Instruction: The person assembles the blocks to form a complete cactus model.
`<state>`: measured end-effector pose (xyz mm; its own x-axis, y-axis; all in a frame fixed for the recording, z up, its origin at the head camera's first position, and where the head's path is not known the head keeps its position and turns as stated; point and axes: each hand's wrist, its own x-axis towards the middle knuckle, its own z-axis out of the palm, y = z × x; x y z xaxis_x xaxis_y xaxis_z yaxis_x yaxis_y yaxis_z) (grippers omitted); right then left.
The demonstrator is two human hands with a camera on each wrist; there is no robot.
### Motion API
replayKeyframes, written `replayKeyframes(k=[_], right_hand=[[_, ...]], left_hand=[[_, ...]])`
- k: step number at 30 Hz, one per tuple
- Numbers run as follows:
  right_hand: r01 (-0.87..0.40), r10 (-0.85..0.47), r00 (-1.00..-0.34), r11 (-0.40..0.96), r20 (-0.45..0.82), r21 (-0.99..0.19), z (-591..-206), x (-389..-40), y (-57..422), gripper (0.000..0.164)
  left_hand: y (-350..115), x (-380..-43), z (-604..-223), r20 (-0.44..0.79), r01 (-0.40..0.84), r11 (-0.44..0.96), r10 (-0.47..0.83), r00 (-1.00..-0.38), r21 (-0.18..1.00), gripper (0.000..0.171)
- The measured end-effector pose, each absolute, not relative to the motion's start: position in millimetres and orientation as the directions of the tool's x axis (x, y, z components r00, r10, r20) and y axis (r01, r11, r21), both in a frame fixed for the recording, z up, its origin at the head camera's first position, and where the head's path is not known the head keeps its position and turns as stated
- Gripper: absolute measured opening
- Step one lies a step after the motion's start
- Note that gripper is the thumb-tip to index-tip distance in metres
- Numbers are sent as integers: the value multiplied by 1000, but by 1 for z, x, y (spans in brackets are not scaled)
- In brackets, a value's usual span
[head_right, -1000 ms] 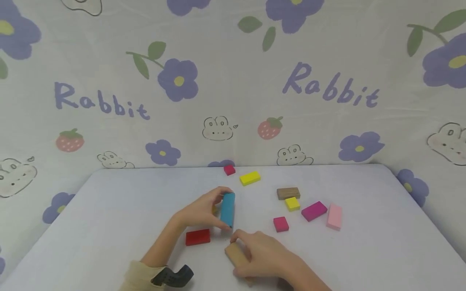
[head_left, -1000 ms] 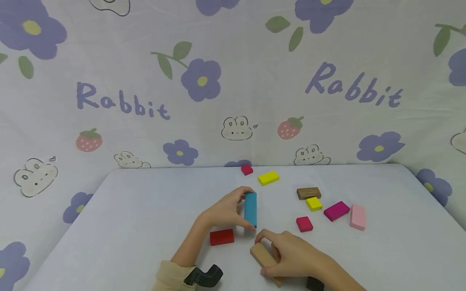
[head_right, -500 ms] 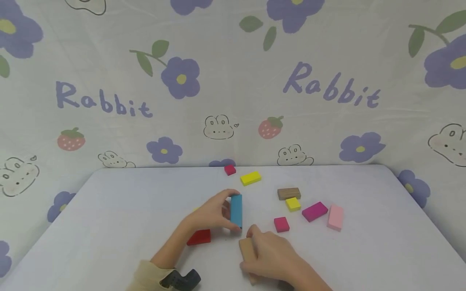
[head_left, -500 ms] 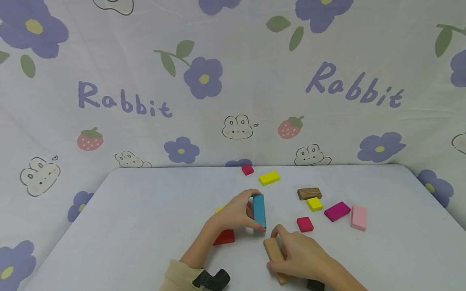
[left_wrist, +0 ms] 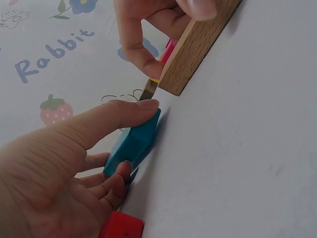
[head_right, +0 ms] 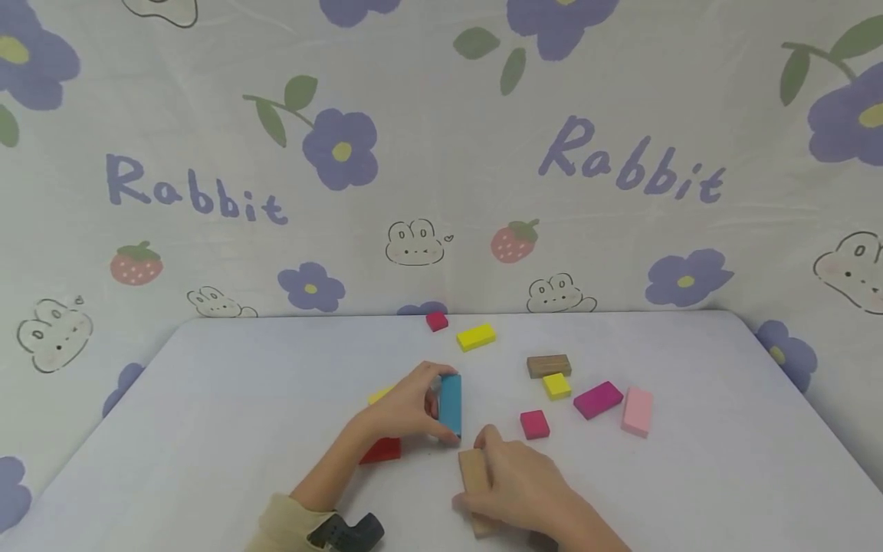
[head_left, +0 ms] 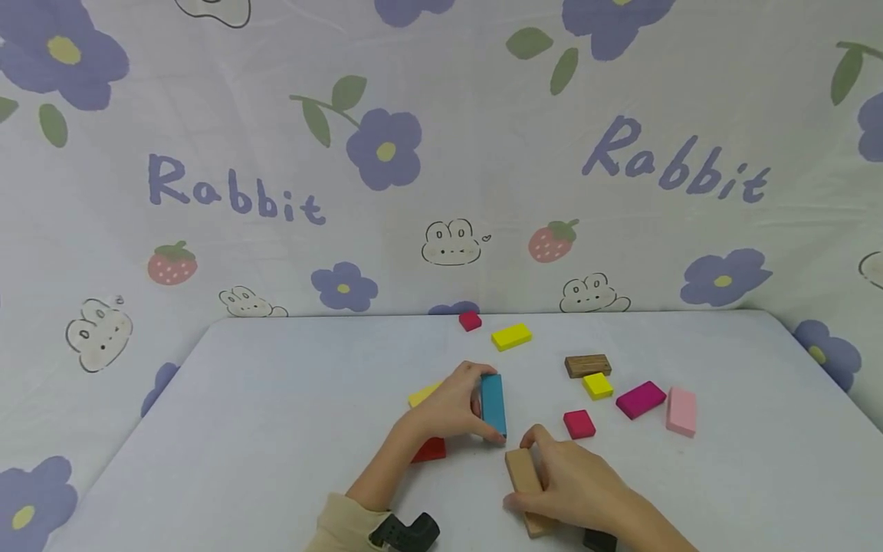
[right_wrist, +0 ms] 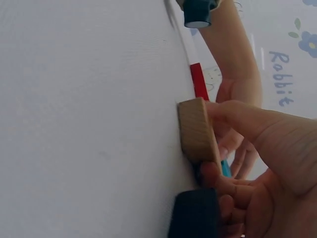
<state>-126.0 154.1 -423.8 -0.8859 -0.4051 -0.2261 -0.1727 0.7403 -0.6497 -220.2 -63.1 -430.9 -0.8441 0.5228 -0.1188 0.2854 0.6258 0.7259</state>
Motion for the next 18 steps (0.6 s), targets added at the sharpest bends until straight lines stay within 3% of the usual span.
replayKeyframes(k=[9, 13, 18], right_hand=[[-108, -608, -743, 521, -280, -847, -486, -163, 193, 87], [-83, -656, -691, 489, -304, -868, -492, -171, 202, 91], [-68, -670, -672, 481, -317, -874, -489, -173, 204, 95]], left_hand=[[-64, -223, -434, -147, 272, 623, 536, -831, 734, 88], [-65, -225, -433, -169, 255, 612, 547, -820, 749, 90], [-71, -229, -432, -175, 243, 577, 573, -801, 780, 90]])
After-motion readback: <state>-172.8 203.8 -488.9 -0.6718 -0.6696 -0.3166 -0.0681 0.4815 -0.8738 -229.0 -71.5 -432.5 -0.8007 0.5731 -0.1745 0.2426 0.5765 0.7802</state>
